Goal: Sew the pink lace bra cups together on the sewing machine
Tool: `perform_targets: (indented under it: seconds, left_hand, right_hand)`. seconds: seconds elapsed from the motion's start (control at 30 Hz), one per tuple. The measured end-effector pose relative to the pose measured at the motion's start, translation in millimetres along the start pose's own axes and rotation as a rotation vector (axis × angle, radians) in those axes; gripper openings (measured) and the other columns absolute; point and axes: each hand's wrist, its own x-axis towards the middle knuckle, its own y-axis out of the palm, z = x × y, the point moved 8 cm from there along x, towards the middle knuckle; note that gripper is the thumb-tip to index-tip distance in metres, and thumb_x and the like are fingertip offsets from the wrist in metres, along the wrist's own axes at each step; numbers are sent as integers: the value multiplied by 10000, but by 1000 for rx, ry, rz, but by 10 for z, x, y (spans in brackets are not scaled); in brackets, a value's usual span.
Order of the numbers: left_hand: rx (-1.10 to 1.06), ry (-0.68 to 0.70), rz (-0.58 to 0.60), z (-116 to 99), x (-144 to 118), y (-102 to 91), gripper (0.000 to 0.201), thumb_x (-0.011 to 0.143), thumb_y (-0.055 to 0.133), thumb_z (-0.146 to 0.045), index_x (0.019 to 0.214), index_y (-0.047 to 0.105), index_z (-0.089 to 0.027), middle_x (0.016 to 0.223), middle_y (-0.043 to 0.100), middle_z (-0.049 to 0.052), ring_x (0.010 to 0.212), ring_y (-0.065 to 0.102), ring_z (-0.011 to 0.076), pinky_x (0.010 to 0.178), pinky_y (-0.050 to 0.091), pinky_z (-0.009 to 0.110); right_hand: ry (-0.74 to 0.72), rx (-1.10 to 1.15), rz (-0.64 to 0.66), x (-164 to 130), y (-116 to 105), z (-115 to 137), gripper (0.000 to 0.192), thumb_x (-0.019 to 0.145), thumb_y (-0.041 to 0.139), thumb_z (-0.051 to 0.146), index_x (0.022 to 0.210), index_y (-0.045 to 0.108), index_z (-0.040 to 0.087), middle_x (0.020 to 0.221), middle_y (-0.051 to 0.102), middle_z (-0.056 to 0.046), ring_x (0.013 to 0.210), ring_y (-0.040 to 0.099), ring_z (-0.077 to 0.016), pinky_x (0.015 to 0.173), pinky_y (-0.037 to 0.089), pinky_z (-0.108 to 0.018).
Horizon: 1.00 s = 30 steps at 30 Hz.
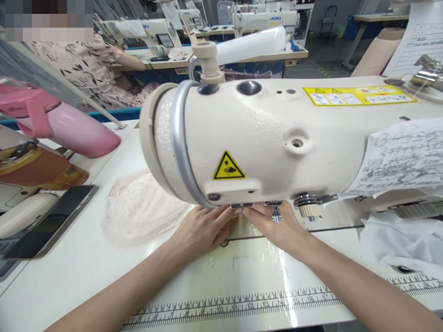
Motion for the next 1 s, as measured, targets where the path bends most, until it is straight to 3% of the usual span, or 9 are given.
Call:
perform_targets:
  seconds: [0.13,0.37,0.53,0.8,1.0]
  left_hand:
    - [53,3,24,-21,-7,8,312,915,422,-202,1151,612,-131,1159,668,109,1155,597,261,1044,436,458]
    - [54,2,17,-35,-15,9,335,918,445,-207,1199,621,-162,1191,662,79,1128,613,249,1029,438,461]
    - [78,-5,11,-29,-21,21,326,917,453,-226,1187,625,-165,1193,658,81,1144,595,263,1011,440,457]
    - [116,-24,-16,0,-23,37,328,911,436,-244,1166,627,-167,1199,649,82,1134,585,271,911,480,414]
    - [140,17,-34,-53,-15,30,313,921,454,-225,1166,627,-135,1203,650,96,1138,579,259,974,458,434]
  right_hand:
    - [164,116,90,-53,89,-127,319,899,490,132,1137,654,268,938,703,1,890,654,-148,849,528,-309]
    - [264,348,100,-38,161,-248,310,943,410,234,1052,684,333,1018,714,28,912,665,-158,854,531,-320]
    - [295,318,118,-137,181,-306,311,938,415,261,1079,680,344,1031,714,-4,981,658,-209,769,543,-339]
    - [294,267,201,-288,389,-494,391,945,350,206,1189,631,322,910,705,-6,846,648,-171,666,511,-296]
    - [303,151,156,-282,466,-493,338,952,374,234,1091,679,279,777,679,-22,729,625,-165,574,457,-283]
